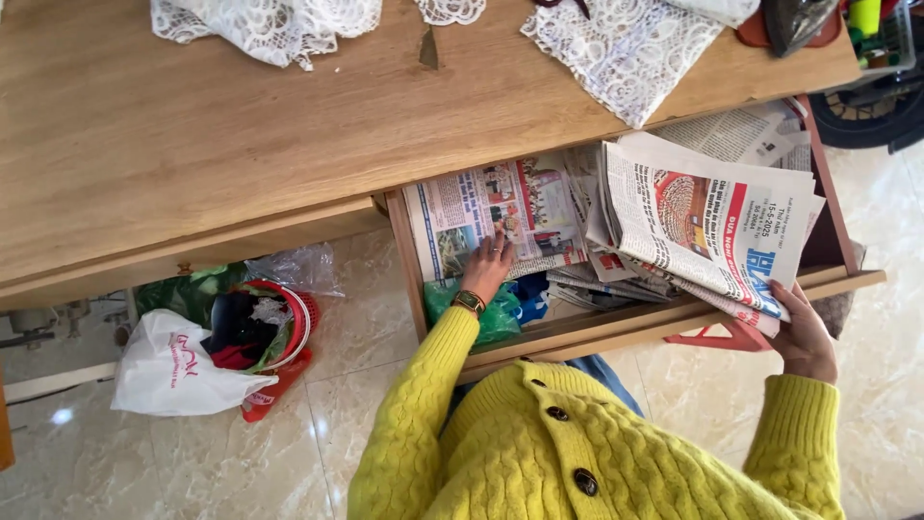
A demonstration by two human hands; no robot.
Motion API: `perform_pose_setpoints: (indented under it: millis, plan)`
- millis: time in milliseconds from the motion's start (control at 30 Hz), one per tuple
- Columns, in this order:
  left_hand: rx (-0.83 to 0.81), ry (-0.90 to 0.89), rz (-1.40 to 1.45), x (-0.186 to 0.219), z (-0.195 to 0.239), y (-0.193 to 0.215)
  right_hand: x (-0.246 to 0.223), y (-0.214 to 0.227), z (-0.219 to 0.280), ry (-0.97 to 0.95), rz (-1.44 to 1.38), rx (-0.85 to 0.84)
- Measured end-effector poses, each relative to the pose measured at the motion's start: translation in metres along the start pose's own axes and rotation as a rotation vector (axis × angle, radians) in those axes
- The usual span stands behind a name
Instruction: The person opens a drawer and removes several folded newspapers, placing them on a wooden table. They then unfold a newspaper, smooth it out on the table, and pick up a blue pen.
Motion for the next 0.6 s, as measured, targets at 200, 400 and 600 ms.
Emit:
perform_pose_setpoints:
  millis: [200, 400, 600]
  plan:
    - [0.053, -0.033, 0.061, 0.011, -0.006, 0.023, 0.011, -0.001, 0.003, -0.044, 0.001, 0.003]
    - [0.095, -0.049, 0.203, 0.073, 0.019, 0.048, 0.02, -0.093, -0.011, -0.239, 0.118, -0.071]
    - [0.309, -0.151, 0.063, 0.102, 0.041, 0.042, 0.06, -0.17, -0.025, -0.268, 0.441, -0.006]
Point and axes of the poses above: each hand's wrist, its own z-axis away from the middle knuckle, its own y-axis out of the back of the hand, x = y × z, the point moved 2 cm from there along -z, towards the middle knuckle, and after that the axes turned 10 degrees about y, right-handed, at the moved point
